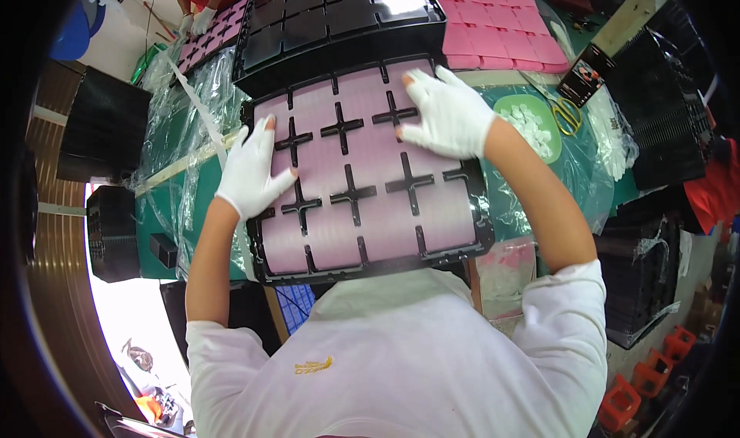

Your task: The person fits a foam insert into a plastic tray by hand, applies adhesive tabs onto the tray, puts on gloves, and inserts another foam liner into the tray, pressing it down.

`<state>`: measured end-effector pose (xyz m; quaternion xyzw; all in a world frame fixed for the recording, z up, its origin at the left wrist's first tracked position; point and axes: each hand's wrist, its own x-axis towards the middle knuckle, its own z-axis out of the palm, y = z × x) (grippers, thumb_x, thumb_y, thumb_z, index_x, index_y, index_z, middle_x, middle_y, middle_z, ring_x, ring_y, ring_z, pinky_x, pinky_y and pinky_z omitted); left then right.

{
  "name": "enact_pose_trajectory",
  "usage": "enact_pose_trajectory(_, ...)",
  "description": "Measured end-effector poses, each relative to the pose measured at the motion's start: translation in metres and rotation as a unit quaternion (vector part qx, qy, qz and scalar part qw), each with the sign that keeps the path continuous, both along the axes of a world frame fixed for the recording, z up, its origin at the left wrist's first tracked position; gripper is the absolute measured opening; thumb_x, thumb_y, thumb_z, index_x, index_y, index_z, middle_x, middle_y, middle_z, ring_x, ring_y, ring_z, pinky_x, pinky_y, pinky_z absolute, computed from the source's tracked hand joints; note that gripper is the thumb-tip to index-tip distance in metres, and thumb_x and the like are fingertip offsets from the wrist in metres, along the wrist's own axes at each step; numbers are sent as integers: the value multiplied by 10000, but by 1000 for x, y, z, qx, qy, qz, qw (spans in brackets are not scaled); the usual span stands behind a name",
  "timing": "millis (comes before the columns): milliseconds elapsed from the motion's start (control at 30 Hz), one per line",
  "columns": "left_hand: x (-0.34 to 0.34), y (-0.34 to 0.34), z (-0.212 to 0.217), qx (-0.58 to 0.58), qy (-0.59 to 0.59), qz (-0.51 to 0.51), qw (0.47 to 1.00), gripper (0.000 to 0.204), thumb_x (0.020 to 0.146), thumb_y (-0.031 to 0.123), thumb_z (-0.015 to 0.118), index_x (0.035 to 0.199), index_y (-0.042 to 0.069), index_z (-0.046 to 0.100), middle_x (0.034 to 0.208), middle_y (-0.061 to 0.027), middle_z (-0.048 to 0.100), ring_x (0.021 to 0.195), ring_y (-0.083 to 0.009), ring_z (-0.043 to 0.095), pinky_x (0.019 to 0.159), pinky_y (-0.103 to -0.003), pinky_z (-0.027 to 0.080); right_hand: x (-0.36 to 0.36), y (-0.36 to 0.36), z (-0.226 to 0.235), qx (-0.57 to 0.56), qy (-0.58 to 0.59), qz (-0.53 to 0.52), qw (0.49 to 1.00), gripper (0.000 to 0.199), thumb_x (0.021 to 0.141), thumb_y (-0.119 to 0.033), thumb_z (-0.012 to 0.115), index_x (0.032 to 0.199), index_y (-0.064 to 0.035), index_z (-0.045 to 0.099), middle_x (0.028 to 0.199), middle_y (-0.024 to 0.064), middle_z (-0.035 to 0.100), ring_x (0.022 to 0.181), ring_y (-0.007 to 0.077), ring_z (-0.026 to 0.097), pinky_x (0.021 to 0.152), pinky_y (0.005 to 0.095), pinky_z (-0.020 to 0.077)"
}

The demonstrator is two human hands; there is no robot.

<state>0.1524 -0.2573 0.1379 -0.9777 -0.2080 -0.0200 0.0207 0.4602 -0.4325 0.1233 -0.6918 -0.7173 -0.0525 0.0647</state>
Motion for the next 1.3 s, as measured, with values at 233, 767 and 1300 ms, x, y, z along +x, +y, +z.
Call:
enact_pose_trajectory(233, -10, -14, -1, -3, 14, 15, 1000, 886, 828, 478, 606, 1409, -133, 335, 1448, -312, 394, 1373, -391, 375, 1177, -477, 210, -15, -20, 3, 0, 52, 0, 999, 749, 838, -542, 584, 1222, 98, 527, 1300, 221, 536, 1229, 371, 507, 1110, 424, 332)
enact_pose_trajectory(767, -51, -82, -5, -48, -31, -1, 998, 845, 818, 342, 610, 1424, -151, 288, 1517, -290, 289, 1416, -446, 263, 1171, -534, 179, -44, -107, -9, 58, 37, 67, 995, 917, 799, -573, 576, 1361, 125, 378, 1402, 306, 429, 1295, 431, 425, 1136, 458, 297)
enact_pose_trajectory(1300, -85, -121, 3, -82, 24, -107, 991, 933, 811, 440, 590, 1422, -174, 245, 1456, -360, 336, 1367, -506, 319, 1146, -558, 210, -56, -137, 12, -33, 93, 173, 980, 948, 715, -555, 682, 1308, 134, 414, 1354, 285, 476, 1290, 393, 454, 1119, 447, 315)
